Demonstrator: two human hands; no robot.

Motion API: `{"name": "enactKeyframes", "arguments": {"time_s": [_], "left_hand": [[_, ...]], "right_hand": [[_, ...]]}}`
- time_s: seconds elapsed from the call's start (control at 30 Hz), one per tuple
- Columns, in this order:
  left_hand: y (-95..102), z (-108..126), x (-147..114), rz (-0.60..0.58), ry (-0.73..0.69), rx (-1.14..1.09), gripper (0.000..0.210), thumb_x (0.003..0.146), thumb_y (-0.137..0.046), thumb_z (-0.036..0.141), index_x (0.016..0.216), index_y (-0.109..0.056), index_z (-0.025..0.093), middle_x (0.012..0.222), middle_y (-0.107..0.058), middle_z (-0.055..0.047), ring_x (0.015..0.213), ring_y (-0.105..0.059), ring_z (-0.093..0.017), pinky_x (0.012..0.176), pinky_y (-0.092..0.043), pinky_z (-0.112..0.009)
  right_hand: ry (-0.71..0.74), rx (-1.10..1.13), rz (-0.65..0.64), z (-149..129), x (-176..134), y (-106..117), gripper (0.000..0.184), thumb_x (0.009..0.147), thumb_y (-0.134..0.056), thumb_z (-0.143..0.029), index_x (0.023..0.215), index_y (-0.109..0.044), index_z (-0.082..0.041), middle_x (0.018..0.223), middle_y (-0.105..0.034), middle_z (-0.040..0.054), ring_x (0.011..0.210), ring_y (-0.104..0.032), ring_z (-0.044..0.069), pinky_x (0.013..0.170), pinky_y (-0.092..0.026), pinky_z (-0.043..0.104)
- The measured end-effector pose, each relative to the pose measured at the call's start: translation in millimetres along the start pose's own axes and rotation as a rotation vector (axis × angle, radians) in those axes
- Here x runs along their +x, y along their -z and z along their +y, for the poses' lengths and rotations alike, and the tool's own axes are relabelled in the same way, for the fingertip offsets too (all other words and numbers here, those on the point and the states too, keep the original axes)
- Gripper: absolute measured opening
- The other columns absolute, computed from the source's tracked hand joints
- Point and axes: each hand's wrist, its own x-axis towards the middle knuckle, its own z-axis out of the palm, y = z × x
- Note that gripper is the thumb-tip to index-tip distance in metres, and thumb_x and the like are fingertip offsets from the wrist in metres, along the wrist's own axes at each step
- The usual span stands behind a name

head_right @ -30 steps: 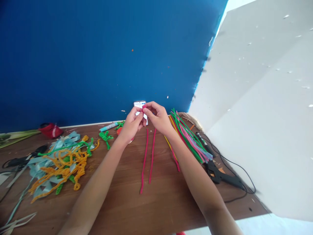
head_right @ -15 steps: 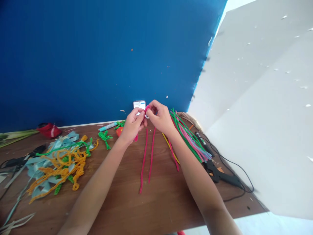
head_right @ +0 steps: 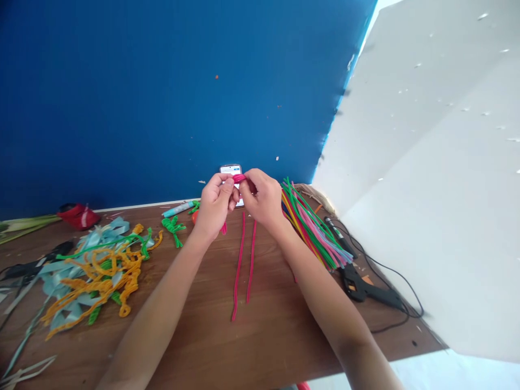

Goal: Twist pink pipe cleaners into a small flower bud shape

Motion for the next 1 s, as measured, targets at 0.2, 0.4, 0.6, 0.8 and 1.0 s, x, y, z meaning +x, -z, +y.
{"name": "enactKeyframes", "arguments": {"time_s": [0.2, 0.4, 0.6, 0.8, 1.0], "left_hand": [[13.2, 14, 0, -0.087, -0.090, 0.561, 0.018, 0.097, -0.044, 0.031, 0.100, -0.058, 0.020, 0.081, -0.065, -0.003, 0.066, -0.052, -0.014, 0.061, -0.035, -0.025], [15.0, 12, -2, 0.023, -0.156, 0.917, 0.021, 0.099, -0.035, 0.029, 0.090, -0.052, 0.020, 0.071, -0.058, -0.005, 0.064, -0.051, -0.020, 0.059, -0.024, -0.028], [6.1, 8, -5, 0.080, -0.187, 0.922, 0.016, 0.098, -0.036, 0.021, 0.086, -0.047, 0.021, 0.073, -0.056, -0.006, 0.068, -0.054, -0.022, 0.060, -0.023, -0.029], [-3.2, 11, -10, 0.155, -0.165, 0.842, 0.014, 0.098, -0.037, 0.022, 0.087, -0.047, 0.021, 0.078, -0.058, -0.006, 0.072, -0.055, -0.022, 0.061, -0.026, -0.029], [-3.7, 18, -13, 0.143, -0.156, 0.911, 0.015, 0.097, -0.036, 0.019, 0.087, -0.047, 0.020, 0.076, -0.059, -0.007, 0.067, -0.054, -0.021, 0.058, -0.023, -0.029]], "right_hand": [[-0.055, -0.053, -0.027, 1, 3, 2, 0.017, 0.088, -0.048, -0.020, 0.076, -0.060, -0.020, 0.067, -0.054, 0.0002, 0.060, -0.044, 0.014, 0.058, -0.029, 0.027], [0.061, -0.133, -0.118, -5, 3, 2, 0.022, 0.090, -0.045, -0.021, 0.070, -0.052, -0.019, 0.067, -0.050, 0.0008, 0.060, -0.040, 0.014, 0.059, -0.027, 0.027], [-0.027, 0.033, -0.049, -13, 0, -4, 0.024, 0.090, -0.044, -0.017, 0.067, -0.052, -0.019, 0.060, -0.046, -0.0018, 0.055, -0.040, 0.012, 0.056, -0.027, 0.027], [-0.088, 0.041, 0.018, -24, -6, -11, 0.024, 0.089, -0.044, -0.019, 0.066, -0.051, -0.019, 0.058, -0.045, -0.0022, 0.053, -0.038, 0.012, 0.055, -0.026, 0.027], [-0.056, 0.041, 0.023, -28, -6, -10, 0.026, 0.090, -0.044, -0.018, 0.064, -0.043, -0.019, 0.058, -0.042, -0.0025, 0.054, -0.036, 0.011, 0.055, -0.025, 0.027]]}}
